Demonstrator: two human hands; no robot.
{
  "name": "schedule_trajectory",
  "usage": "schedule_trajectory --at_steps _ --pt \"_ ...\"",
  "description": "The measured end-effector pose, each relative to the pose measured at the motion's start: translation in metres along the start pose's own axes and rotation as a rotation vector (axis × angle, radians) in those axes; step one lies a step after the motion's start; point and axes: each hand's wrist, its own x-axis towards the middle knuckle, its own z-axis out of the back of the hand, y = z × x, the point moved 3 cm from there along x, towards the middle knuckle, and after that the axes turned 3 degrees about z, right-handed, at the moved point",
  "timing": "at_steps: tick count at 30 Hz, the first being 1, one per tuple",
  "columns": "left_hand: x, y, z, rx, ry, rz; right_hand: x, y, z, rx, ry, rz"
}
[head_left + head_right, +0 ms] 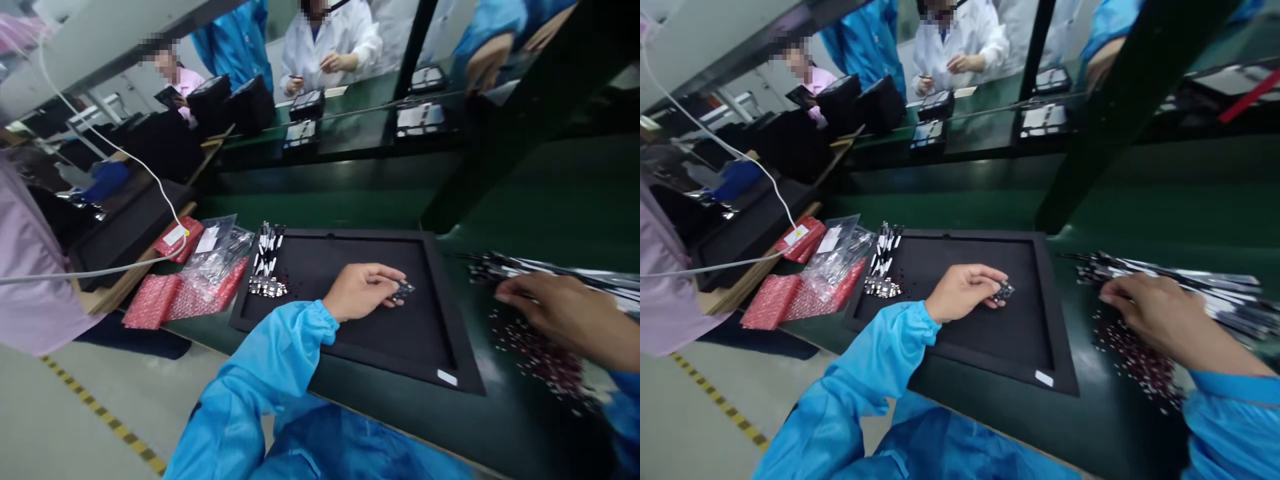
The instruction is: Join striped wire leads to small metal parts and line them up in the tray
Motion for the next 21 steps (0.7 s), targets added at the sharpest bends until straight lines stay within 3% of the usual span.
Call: schedule_trajectory --at_steps 3,8,12,16,18,21 --pt "0.000 0.003 0.003 -0.142 -0.004 0.027 -0.003 0.006 0.000 0.013 -0.063 0.089" --pt "-0.005 -0.001 0.011 -0.289 -0.017 0.034 -0.004 0.032 0.043 0.013 -0.282 0.088" --pt "-0.004 -0.006 0.016 -0.306 -0.032 0.021 -0.006 0.044 0.081 0.143 -0.544 -0.092" --pt "-0.005 -0.009 0.016 -0.293 -0.052 0.012 -0.017 0.070 0.104 0.197 -0.796 -0.220" --pt "-0.006 -0.009 0.015 -0.277 -0.076 -0.006 -0.019 0.094 0.108 0.203 -0.819 -0.180" --pt "-0.006 -0.009 0.014 -0.215 -0.084 -0.024 -0.016 0.137 0.104 0.333 -0.729 -0.018"
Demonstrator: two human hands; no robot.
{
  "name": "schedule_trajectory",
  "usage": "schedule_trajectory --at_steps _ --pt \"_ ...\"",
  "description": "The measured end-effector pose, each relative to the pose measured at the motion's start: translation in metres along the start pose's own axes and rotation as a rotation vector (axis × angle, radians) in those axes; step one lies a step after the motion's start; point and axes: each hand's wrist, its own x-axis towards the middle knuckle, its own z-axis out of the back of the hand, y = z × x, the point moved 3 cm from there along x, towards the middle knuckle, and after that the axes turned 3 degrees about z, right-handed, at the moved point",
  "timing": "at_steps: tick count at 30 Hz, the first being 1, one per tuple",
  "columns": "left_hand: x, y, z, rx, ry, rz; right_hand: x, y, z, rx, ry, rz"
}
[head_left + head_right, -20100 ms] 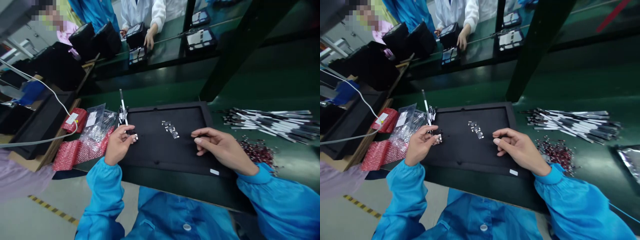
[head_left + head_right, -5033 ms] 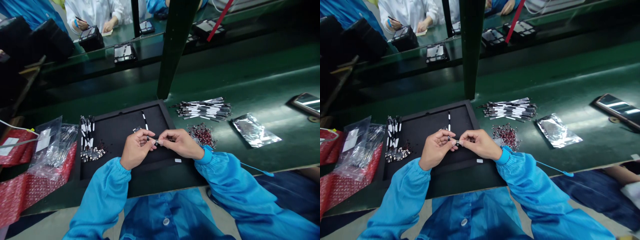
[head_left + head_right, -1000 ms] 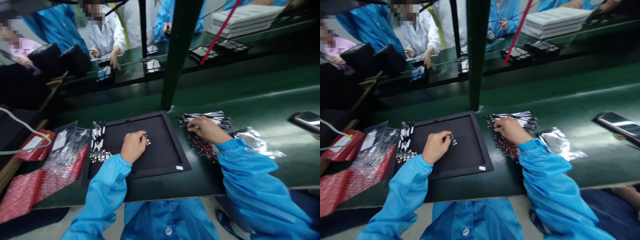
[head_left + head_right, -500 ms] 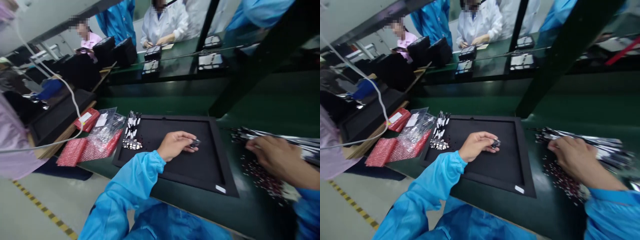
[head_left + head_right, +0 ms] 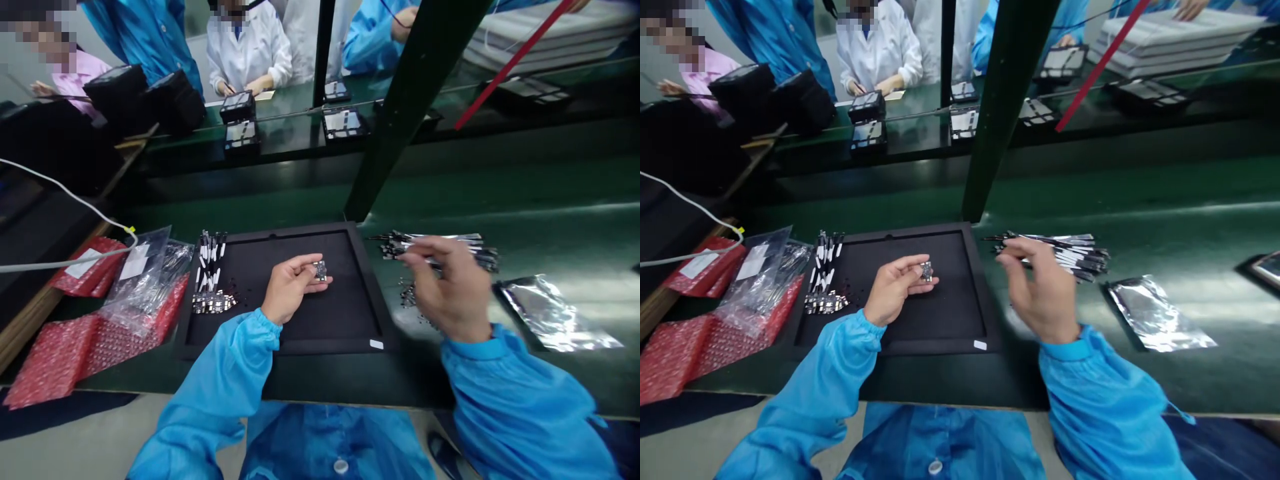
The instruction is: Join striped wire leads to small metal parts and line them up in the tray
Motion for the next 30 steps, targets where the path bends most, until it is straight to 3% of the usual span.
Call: schedule_trajectory --at_steps 4,8,14,21,30 --pt "-0.002 0.002 -0.002 0.073 0.029 0.028 -0.012 0.033 -0.031 0.224 0.313 -0.051" --pt "-0.003 0.004 -0.004 0.125 0.054 0.051 -0.020 0.042 -0.044 0.282 0.438 -0.088" --pt "-0.004 0.009 -0.006 0.239 0.072 0.031 -0.027 0.043 -0.048 0.305 0.370 -0.091" --pt "-0.007 0.009 -0.011 0.235 0.097 0.055 -0.031 0.048 -0.051 0.319 0.220 0.028" --pt "-0.007 0.011 -0.012 0.322 0.095 0.017 -0.031 0.047 -0.052 0.342 0.211 0.077"
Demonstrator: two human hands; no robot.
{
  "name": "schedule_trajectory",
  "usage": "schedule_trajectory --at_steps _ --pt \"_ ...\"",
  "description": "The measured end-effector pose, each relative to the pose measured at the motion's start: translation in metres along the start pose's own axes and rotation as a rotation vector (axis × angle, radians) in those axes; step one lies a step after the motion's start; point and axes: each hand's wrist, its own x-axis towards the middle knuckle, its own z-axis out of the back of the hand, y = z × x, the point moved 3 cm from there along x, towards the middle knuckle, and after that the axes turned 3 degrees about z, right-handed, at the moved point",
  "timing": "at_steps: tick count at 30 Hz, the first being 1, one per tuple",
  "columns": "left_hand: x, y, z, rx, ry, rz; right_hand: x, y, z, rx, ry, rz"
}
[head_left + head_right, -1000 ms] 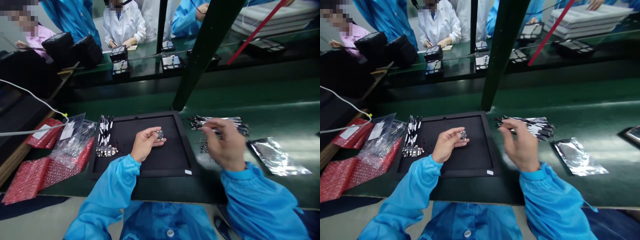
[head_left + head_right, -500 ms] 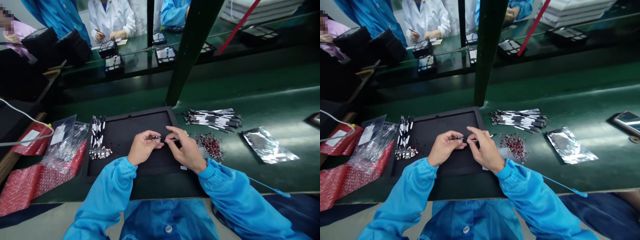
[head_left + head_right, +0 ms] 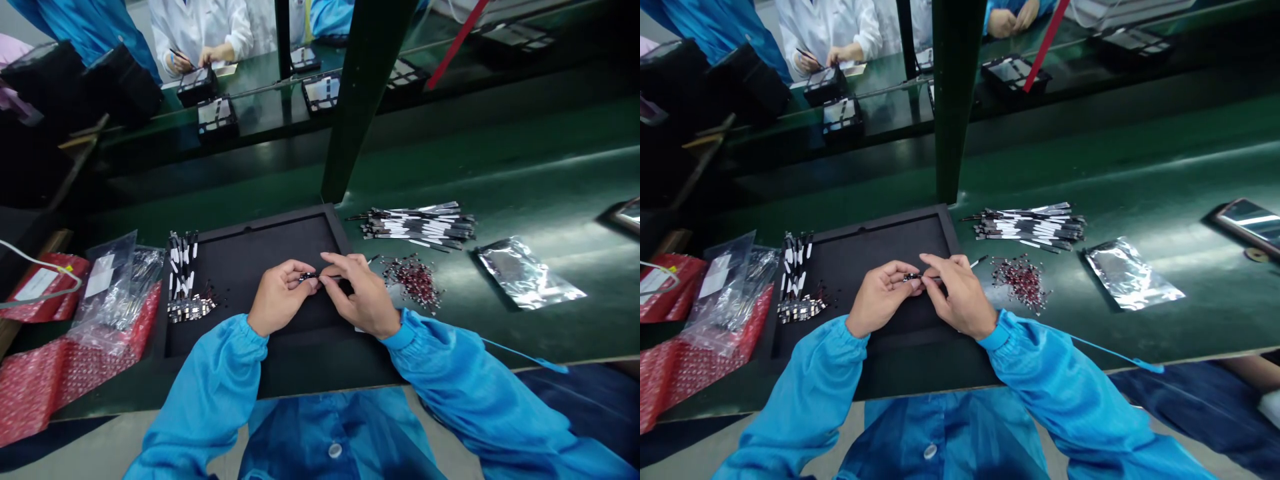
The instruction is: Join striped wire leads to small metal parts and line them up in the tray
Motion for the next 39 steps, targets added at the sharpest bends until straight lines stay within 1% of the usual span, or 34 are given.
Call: schedule_trajectory --at_steps 6,16,22,27,36,39 --pt "0.000 -0.001 -0.002 -0.025 0.000 -0.002 0.000 0.000 0.000 -0.007 0.001 0.004" --pt "0.000 -0.001 -0.001 0.033 -0.010 -0.046 0.000 0.000 0.001 -0.021 -0.009 0.013" --pt "-0.001 -0.003 0.001 0.137 -0.027 -0.109 -0.001 0.000 0.001 -0.022 -0.010 0.031" --pt "-0.002 -0.005 0.001 0.159 -0.040 -0.143 -0.001 0.001 0.002 -0.051 -0.011 0.054" --pt "-0.008 -0.014 0.004 0.389 -0.105 -0.300 -0.002 0.005 0.003 -0.074 -0.009 0.078" --pt "-0.007 -0.014 0.004 0.397 -0.104 -0.303 -0.001 0.005 0.004 -0.078 -0.011 0.079"
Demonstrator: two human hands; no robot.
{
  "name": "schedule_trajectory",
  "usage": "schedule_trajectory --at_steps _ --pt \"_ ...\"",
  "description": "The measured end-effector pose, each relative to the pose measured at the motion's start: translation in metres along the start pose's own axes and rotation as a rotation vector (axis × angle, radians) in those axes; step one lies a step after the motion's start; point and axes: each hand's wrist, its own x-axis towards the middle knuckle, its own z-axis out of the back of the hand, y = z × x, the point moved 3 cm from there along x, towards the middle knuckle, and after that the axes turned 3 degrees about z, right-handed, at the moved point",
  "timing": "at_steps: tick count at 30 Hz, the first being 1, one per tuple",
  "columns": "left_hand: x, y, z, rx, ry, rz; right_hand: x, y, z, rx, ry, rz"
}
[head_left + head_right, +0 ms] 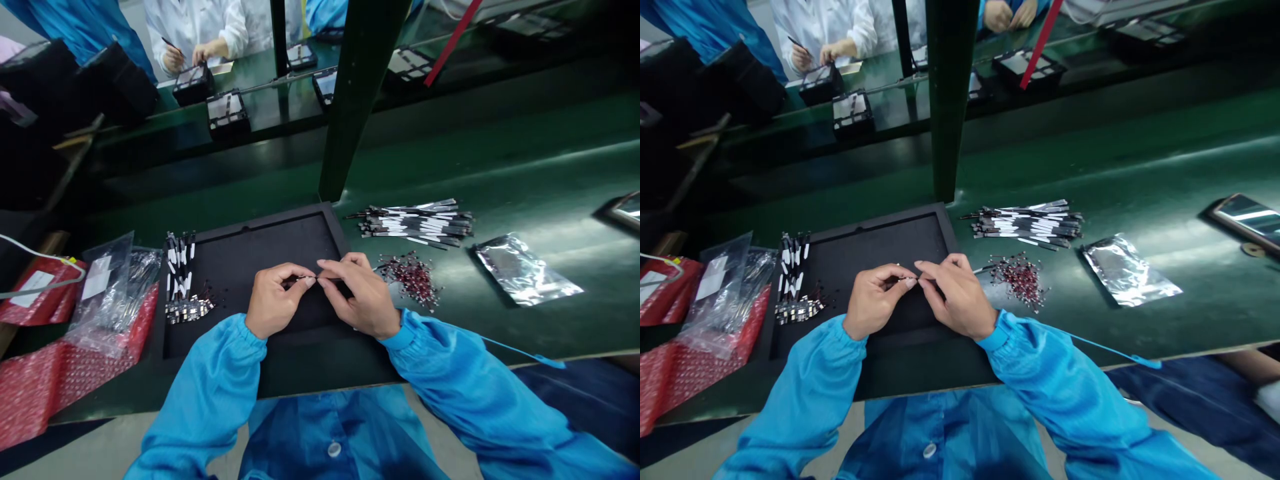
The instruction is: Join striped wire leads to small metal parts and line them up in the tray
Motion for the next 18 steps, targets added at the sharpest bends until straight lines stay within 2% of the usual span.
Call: schedule_trajectory --at_steps 8,18 --pt "0.0000 0.0027 -0.0057 -0.073 0.013 -0.042 0.0017 -0.0014 0.0014 -0.028 0.006 -0.001" --pt "0.0025 -0.0025 -0.0013 -0.200 0.019 0.037 0.0029 0.0005 0.0020 0.014 -0.032 0.004"
